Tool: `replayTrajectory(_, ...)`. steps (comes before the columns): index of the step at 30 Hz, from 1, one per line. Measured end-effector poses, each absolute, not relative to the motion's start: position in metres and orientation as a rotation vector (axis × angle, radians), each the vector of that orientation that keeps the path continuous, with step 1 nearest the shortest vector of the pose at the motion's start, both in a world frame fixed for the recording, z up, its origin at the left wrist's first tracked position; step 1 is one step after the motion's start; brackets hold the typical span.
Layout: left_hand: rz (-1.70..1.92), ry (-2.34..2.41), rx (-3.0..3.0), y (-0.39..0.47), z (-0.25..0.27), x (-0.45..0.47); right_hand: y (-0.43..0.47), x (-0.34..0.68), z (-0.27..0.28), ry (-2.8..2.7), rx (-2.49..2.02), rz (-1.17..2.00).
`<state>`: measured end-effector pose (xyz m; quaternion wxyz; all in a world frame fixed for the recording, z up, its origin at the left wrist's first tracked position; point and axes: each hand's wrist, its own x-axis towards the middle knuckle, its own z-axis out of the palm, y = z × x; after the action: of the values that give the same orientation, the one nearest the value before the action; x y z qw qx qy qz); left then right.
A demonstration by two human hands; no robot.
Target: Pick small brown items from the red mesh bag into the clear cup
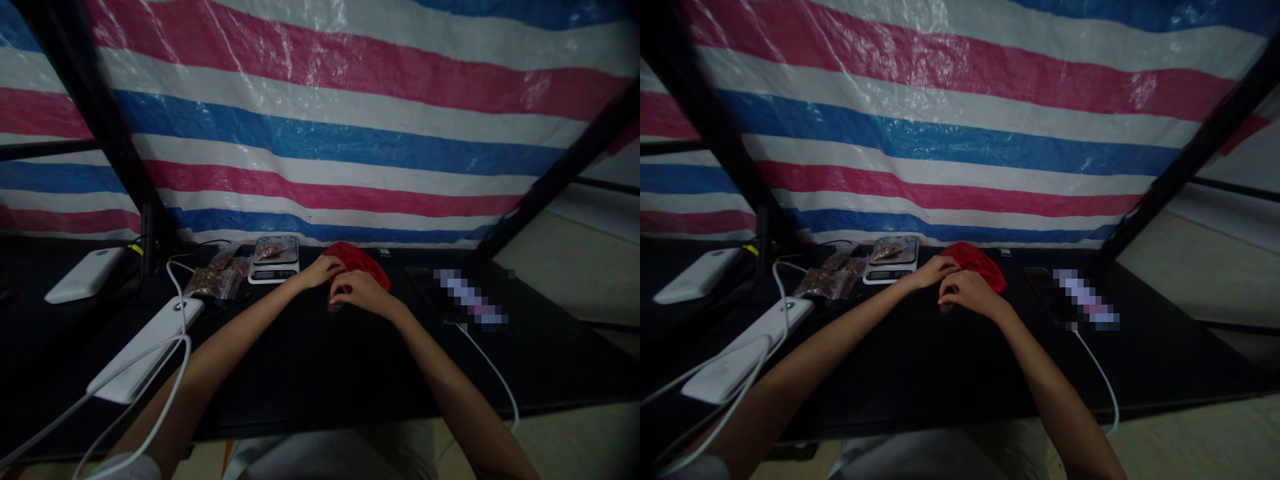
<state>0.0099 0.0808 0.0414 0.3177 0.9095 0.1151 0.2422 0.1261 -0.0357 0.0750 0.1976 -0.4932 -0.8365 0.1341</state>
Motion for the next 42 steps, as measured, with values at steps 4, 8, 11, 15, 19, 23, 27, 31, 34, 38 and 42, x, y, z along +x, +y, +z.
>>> replayTrajectory(4, 0.652, 0.1, 2.358, 0.077, 0.025, 0.022, -0.029, 0.138, 0.076, -2.29, -1.339, 0.325)
replayTrajectory(8, 0.501, 0.116, 2.5, 0.078, 0.012, 0.025, -0.019, 0.177, 0.07, -2.034, -1.574, 0.187)
replayTrajectory(11, 0.326, 0.212, 2.617, 0.079, 0.009, 0.022, -0.017, 0.205, 0.061, -2.055, -1.887, 0.262)
replayTrajectory(15, 0.17, 0.333, 2.693, 0.078, 0.014, 0.017, -0.018, 0.216, 0.054, -2.146, -2.109, 0.23)
replayTrajectory(19, 0.212, 0.276, 2.694, 0.084, 0.018, 0.014, -0.019, 0.212, 0.056, -2.174, -2.264, 0.112)
replayTrajectory(23, 0.231, 0.208, 2.688, 0.094, 0.021, 0.008, -0.019, 0.216, 0.055, -2.164, -2.356, 0.032)
replayTrajectory(27, 0.309, 0.241, 2.719, 0.096, 0.023, 0.003, -0.02, 0.219, 0.054, -2.186, -2.291, 0.028)
replayTrajectory(31, 0.503, 0.238, 2.778, 0.089, 0.026, 0.004, -0.022, 0.215, 0.058, -2.159, -2.233, -0.057)
replayTrajectory(34, 0.599, 0.199, 2.768, 0.082, 0.028, 0.008, -0.023, 0.213, 0.06, -2.107, -2.261, -0.129)
replayTrajectory(38, 0.567, 0.188, 2.734, 0.076, 0.022, 0.013, -0.021, 0.217, 0.057, -2.065, -2.308, 0.018)
replayTrajectory(42, 0.476, 0.19, 2.793, 0.073, 0.017, 0.015, -0.016, 0.225, 0.048, -1.998, -2.232, 0.151)
